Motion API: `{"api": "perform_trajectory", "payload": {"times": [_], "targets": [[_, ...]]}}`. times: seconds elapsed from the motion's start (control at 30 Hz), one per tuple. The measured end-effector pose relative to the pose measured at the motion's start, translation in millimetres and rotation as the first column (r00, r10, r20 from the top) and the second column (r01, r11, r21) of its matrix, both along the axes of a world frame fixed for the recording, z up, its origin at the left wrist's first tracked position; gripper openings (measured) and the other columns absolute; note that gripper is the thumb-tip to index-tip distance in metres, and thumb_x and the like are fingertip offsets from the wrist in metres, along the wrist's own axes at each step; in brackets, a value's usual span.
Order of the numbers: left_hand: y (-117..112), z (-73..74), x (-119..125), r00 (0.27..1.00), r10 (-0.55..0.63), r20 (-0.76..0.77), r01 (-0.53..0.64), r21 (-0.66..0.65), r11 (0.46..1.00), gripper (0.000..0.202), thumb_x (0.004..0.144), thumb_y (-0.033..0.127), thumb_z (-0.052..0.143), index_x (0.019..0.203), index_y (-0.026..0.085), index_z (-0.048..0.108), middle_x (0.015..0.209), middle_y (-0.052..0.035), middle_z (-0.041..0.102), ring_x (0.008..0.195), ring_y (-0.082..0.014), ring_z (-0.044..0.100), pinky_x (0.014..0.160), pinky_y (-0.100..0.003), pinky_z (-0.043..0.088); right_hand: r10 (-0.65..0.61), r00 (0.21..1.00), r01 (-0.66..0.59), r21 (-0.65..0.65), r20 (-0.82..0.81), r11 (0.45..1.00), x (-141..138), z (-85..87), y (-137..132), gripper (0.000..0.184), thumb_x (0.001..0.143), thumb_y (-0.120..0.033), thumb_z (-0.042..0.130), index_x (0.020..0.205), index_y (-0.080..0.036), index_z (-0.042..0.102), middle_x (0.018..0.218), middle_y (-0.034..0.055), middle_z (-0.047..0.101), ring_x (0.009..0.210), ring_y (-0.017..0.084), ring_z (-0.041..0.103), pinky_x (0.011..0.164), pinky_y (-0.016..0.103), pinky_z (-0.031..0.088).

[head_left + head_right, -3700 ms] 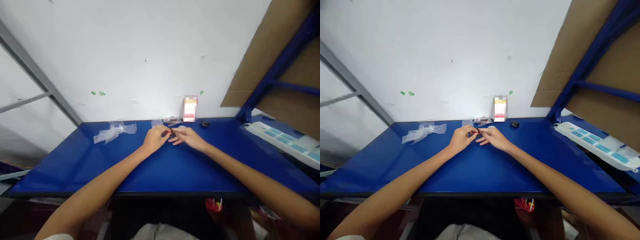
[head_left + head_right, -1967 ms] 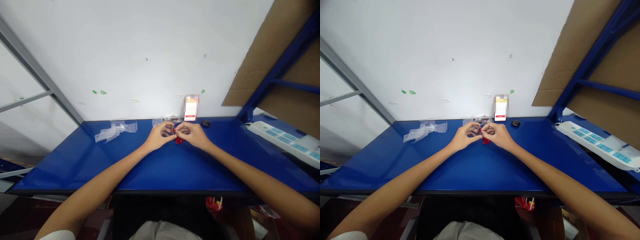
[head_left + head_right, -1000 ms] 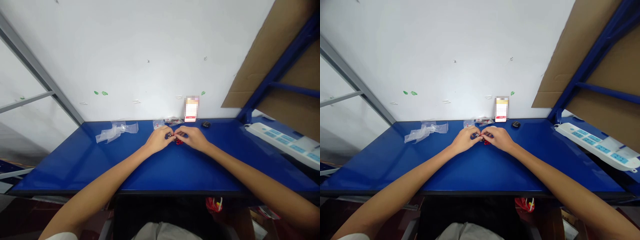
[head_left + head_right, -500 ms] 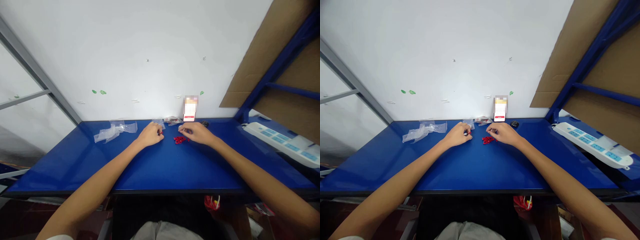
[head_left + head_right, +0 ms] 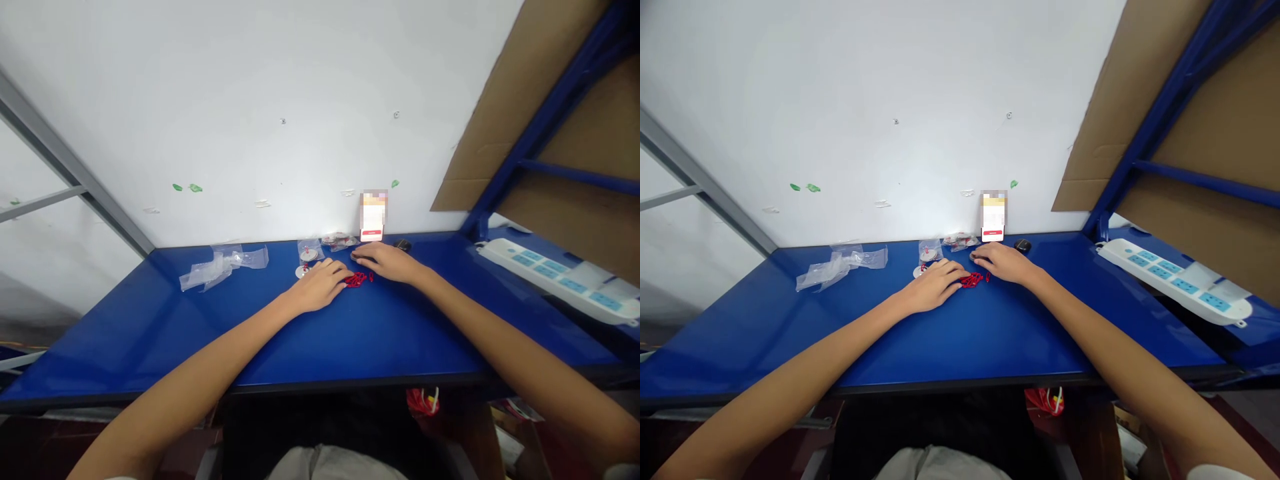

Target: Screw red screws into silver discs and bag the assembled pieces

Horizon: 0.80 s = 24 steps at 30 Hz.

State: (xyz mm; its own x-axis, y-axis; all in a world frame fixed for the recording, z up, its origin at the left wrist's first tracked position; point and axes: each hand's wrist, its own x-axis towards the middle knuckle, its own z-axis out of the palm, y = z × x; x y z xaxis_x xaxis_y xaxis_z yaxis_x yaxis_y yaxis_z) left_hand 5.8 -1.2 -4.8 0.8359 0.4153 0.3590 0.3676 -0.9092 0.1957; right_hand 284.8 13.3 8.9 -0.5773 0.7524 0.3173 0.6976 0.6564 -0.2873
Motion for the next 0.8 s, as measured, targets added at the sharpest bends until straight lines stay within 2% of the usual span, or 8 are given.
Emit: {"api": "perform_trajectory", "payload": {"times": [0.1,0.17,0.27,0.4,0.5,0.6,0.7,0.8], "targets": [[7.9,-7.6,0.3,0.999,0.026,0.028,-0.026,-0.029,0.999,0.028,0.110,0.026,0.050,0.130,0.023,0.070,0.123,-0.0114,0.070,0.117,-0.0276,0.063,0.105,-0.043,0.051,-0.013,0.998,0.013,0.009,0.064,1.000,3.0,-1.6,1.4,0.027,0.105,-0.029,0.062,0.124,-0.029,0.080,0.123,0.0061,0.082,0.112,0.027,0.076,0.096,0.038,0.058],[12.4,-9.3,-2.0,0.997,0.051,0.058,-0.048,-0.052,0.997,0.025,0.110,0.024,0.052,0.125,0.022,0.072,0.118,-0.0104,0.072,0.114,-0.0264,0.065,0.103,-0.041,0.052,-0.058,0.994,0.055,0.040,0.093,0.998,5.6,-4.1,2.7,0.028,0.105,-0.029,0.063,0.127,-0.030,0.080,0.130,0.0056,0.081,0.115,0.028,0.077,0.096,0.038,0.059],[14.8,-8.5,-5.7,0.990,0.096,0.104,-0.088,-0.084,0.993,0.021,0.108,0.022,0.057,0.121,0.021,0.073,0.115,-0.0088,0.074,0.111,-0.0253,0.067,0.100,-0.040,0.054,-0.111,0.989,0.105,0.066,0.098,0.992,8.2,-7.1,4.2,0.029,0.105,-0.031,0.065,0.129,-0.033,0.081,0.138,0.0026,0.077,0.120,0.029,0.077,0.099,0.039,0.060],[13.9,-6.3,-8.2,0.972,0.166,0.169,-0.138,-0.168,0.976,0.019,0.105,0.018,0.060,0.118,0.020,0.073,0.112,-0.0066,0.075,0.098,-0.0209,0.070,0.088,-0.034,0.056,-0.134,0.988,0.130,0.051,0.078,0.990,10.1,-6.0,4.1,0.026,0.103,-0.035,0.069,0.126,-0.037,0.082,0.132,-0.0022,0.080,0.117,0.028,0.078,0.100,0.037,0.061],[13.5,-6.4,-8.5,0.954,0.200,0.224,-0.153,-0.211,0.965,0.018,0.104,0.018,0.061,0.117,0.021,0.074,0.111,-0.0054,0.075,0.090,-0.0184,0.070,0.083,-0.032,0.057,-0.111,0.991,0.108,0.044,0.070,0.993,12.3,-3.6,3.9,0.027,0.105,-0.035,0.067,0.127,-0.036,0.083,0.137,-0.0010,0.077,0.123,0.029,0.076,0.105,0.040,0.059],[13.6,-6.4,-8.4,0.934,0.222,0.279,-0.168,-0.203,0.965,0.019,0.104,0.018,0.059,0.116,0.021,0.074,0.112,-0.0053,0.075,0.084,-0.0168,0.069,0.083,-0.032,0.057,-0.104,0.993,0.099,0.095,0.052,0.991,13.6,-0.5,2.9,0.027,0.106,-0.032,0.065,0.124,-0.035,0.084,0.140,0.0022,0.076,0.125,0.031,0.074,0.105,0.044,0.059],[13.1,-4.8,-8.3,0.911,0.247,0.329,-0.191,-0.193,0.962,0.017,0.104,0.018,0.060,0.112,0.021,0.074,0.106,-0.0043,0.073,0.079,-0.0155,0.066,0.082,-0.032,0.056,-0.076,0.997,0.081,0.176,-0.034,0.981,10.1,4.2,-0.8,0.025,0.107,-0.032,0.064,0.118,-0.032,0.085,0.128,0.0055,0.079,0.117,0.029,0.075,0.100,0.044,0.060],[11.7,-1.4,-7.4,0.885,0.264,0.383,-0.182,-0.237,0.954,0.011,0.100,0.019,0.066,0.106,0.021,0.076,0.098,-0.0033,0.072,0.077,-0.0150,0.065,0.077,-0.030,0.055,-0.039,0.985,0.080,0.249,-0.166,0.965,1.8,8.5,-7.1,0.021,0.106,-0.034,0.067,0.111,-0.029,0.086,0.114,0.0081,0.077,0.105,0.026,0.074,0.092,0.041,0.060]]}}
